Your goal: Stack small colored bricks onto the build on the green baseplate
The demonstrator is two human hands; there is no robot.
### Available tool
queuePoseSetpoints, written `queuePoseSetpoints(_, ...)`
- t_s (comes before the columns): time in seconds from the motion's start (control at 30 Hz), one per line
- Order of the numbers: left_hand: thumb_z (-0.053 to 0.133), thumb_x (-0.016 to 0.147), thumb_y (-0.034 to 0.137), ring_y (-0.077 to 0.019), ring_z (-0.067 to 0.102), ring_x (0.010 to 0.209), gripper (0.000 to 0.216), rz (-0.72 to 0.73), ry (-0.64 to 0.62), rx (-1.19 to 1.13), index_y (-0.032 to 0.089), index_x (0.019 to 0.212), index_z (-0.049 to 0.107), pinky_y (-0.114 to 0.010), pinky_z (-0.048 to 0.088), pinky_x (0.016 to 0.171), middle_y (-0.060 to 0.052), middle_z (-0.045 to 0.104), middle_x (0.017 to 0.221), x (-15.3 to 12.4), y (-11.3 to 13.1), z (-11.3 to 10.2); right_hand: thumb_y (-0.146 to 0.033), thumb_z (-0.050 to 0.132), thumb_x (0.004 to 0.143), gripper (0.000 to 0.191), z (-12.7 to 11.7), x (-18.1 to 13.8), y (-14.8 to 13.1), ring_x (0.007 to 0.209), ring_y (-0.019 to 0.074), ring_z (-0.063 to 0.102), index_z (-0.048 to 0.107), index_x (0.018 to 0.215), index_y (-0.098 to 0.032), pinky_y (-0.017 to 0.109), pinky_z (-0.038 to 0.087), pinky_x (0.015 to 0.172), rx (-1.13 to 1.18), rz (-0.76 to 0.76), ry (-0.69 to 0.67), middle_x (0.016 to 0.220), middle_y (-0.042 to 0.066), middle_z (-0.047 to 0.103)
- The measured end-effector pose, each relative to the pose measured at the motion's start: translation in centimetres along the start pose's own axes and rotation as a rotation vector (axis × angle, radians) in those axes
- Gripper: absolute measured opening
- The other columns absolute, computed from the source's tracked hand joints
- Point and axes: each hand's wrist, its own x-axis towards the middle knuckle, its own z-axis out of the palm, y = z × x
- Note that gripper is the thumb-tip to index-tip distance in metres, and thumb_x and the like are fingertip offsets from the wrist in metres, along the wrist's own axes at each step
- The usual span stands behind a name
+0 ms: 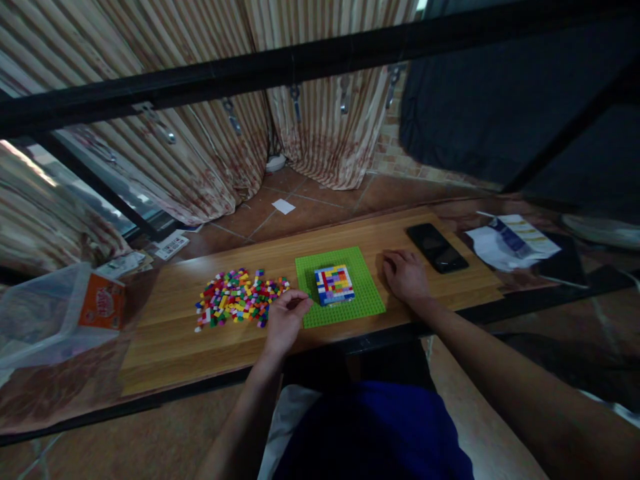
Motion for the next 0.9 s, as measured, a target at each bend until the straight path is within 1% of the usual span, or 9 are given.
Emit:
queuePoseSetpoints(0.17, 0.072, 0.068, 0.031, -0.0152, 0.065, 0.069, 0.017, 0.001, 0.015, -0.088, 0.018, 0.078, 0.067, -0.027, 0.05, 0.066, 0.0, 0.068, 0.07, 0.1, -0.6, 0.6, -0.028, 0.045, 0.092, 0.032, -0.2, 0.0, -0.1, 0.107, 0.0302, 0.056, 0.068, 0.11, -0.016, 0.045, 0.044, 0.095, -0.017, 0.014, -0.013, 0.114, 0.014, 0.068)
queuePoseSetpoints(0.27, 0.072, 0.067, 0.028, -0.0145, 0.064, 0.07, 0.016, 0.051, 0.037, -0.043, 0.018, 0.079, 0.069, -0.027, 0.05, 0.066, 0.0, 0.069, 0.073, 0.0, -1.0, 0.9, -0.028, 0.045, 0.092, 0.032, -0.2, 0.0, -0.1, 0.106, 0.03, 0.056, 0.068, 0.111, -0.016, 0.045, 0.043, 0.095, -0.023, 0.017, -0.018, 0.114, 0.014, 0.067)
queuePoseSetpoints(0.37, 0.071, 0.068, 0.025, -0.0143, 0.064, 0.074, 0.012, 0.108, 0.061, -0.015, 0.018, 0.079, 0.07, -0.028, 0.051, 0.072, -0.001, 0.07, 0.077, -0.1, -1.2, 1.5, -0.028, 0.045, 0.092, 0.032, -0.2, 0.0, -0.1, 0.107, 0.0299, 0.056, 0.068, 0.11, -0.016, 0.044, 0.043, 0.095, -0.023, 0.024, -0.021, 0.113, 0.014, 0.068)
queuePoseSetpoints(0.57, 0.07, 0.07, 0.023, -0.0156, 0.067, 0.078, 0.011, 0.147, 0.046, 0.009, 0.019, 0.08, 0.071, -0.031, 0.054, 0.08, -0.002, 0.072, 0.081, 0.1, -1.5, 2.8, -0.028, 0.044, 0.093, 0.031, -0.1, 0.1, 0.1, 0.108, 0.0296, 0.055, 0.068, 0.111, -0.016, 0.045, 0.043, 0.095, -0.02, 0.017, -0.034, 0.115, 0.014, 0.067)
queuePoseSetpoints(0.73, 0.067, 0.073, 0.023, -0.0152, 0.067, 0.078, 0.009, 0.178, 0.037, 0.079, 0.019, 0.081, 0.071, -0.03, 0.055, 0.079, -0.001, 0.073, 0.082, 0.7, -1.5, 3.1, -0.028, 0.044, 0.092, 0.032, -0.2, 0.0, 0.0, 0.107, 0.0304, 0.055, 0.068, 0.112, -0.018, 0.047, 0.042, 0.095, -0.007, 0.014, -0.034, 0.114, 0.014, 0.067)
queuePoseSetpoints(0.9, 0.066, 0.074, 0.021, -0.0147, 0.067, 0.078, 0.007, 0.217, 0.04, 0.155, 0.02, 0.08, 0.07, -0.03, 0.055, 0.078, 0.0, 0.072, 0.081, 1.0, -1.7, 3.0, -0.028, 0.044, 0.092, 0.032, -0.3, 0.0, -0.2, 0.106, 0.0302, 0.054, 0.068, 0.111, -0.018, 0.046, 0.043, 0.094, -0.002, 0.028, -0.019, 0.114, 0.013, 0.067)
